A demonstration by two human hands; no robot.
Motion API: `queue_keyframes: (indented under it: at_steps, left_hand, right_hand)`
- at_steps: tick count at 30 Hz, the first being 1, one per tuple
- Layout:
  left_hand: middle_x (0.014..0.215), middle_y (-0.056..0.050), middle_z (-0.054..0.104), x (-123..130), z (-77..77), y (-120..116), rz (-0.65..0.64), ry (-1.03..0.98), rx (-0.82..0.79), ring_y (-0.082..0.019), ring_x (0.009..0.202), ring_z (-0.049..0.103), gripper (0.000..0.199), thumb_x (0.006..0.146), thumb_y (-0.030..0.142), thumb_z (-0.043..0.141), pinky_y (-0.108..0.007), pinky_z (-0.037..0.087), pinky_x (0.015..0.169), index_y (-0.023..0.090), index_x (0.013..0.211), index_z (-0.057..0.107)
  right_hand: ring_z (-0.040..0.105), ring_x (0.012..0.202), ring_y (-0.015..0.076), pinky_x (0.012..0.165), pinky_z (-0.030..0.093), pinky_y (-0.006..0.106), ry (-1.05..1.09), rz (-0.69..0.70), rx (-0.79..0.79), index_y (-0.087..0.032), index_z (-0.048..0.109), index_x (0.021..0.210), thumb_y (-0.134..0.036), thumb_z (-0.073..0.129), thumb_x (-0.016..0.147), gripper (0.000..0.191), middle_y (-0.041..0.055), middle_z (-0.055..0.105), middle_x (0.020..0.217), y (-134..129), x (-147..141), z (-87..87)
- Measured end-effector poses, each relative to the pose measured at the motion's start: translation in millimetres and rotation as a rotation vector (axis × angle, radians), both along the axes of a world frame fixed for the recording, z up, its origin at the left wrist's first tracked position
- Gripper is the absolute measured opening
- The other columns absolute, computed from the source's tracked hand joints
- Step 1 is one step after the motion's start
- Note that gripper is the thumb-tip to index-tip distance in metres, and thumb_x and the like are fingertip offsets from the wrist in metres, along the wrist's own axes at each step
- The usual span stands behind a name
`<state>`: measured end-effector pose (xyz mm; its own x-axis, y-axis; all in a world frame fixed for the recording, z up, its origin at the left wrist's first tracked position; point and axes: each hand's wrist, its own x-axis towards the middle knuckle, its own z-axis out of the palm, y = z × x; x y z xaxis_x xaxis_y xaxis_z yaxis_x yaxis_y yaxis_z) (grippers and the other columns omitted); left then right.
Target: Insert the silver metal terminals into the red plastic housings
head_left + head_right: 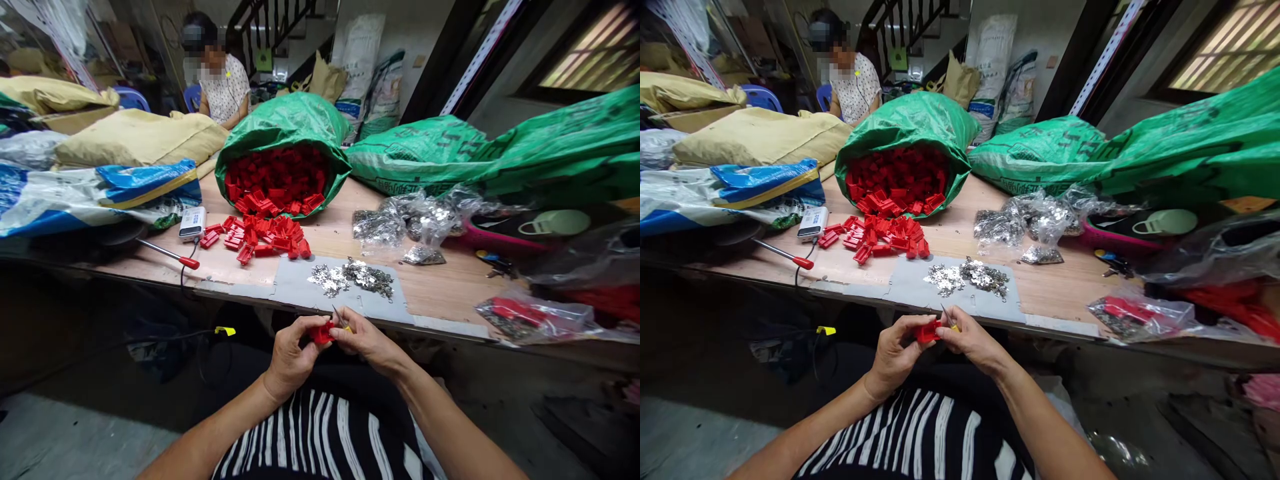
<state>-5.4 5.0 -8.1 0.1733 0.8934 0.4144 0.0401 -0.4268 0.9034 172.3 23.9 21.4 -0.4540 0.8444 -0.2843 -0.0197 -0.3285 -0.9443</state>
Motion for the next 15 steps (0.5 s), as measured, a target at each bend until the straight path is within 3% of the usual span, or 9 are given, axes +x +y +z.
queue_keyframes:
  at_steps: [10, 12, 15]
  left_hand:
    - [0.103, -0.007, 0.072, -0.4, 2.4, 6.4, -0.188, -0.360, -0.270, -0.020, 0.097, 0.068, 0.031, 0.071, 0.014, 0.075, -0.032, 0.053, 0.089, 0.019, 0.100, 0.064]
    - [0.103, -0.006, 0.072, 0.7, 3.4, 9.8, -0.179, -0.462, -0.349, -0.019, 0.097, 0.068, 0.031, 0.069, 0.012, 0.077, -0.031, 0.053, 0.089, 0.018, 0.097, 0.064]
    - [0.104, -0.005, 0.072, 1.8, 5.0, 14.7, -0.121, -0.576, -0.448, -0.018, 0.098, 0.067, 0.032, 0.069, 0.011, 0.077, -0.031, 0.052, 0.089, 0.018, 0.096, 0.062]
  right_hand:
    - [0.021, 0.045, 0.0029, 0.043, 0.016, 0.019, 0.178, 0.009, -0.168, -0.021, 0.041, 0.080, -0.046, 0.076, 0.068, 0.045, -0.0093, 0.035, 0.062, -5.3, 3.2, 2.6]
    - [0.025, 0.044, 0.0036, 0.042, 0.019, 0.019, 0.059, 0.009, -0.091, -0.021, 0.045, 0.085, -0.050, 0.071, 0.071, 0.042, -0.0088, 0.038, 0.061, 1.0, 5.8, 4.9]
    - [0.040, 0.049, 0.0082, 0.047, 0.031, 0.022, -0.337, -0.141, 0.230, -0.021, 0.053, 0.087, -0.048, 0.063, 0.078, 0.030, -0.0034, 0.052, 0.069, 18.9, 14.7, 10.5]
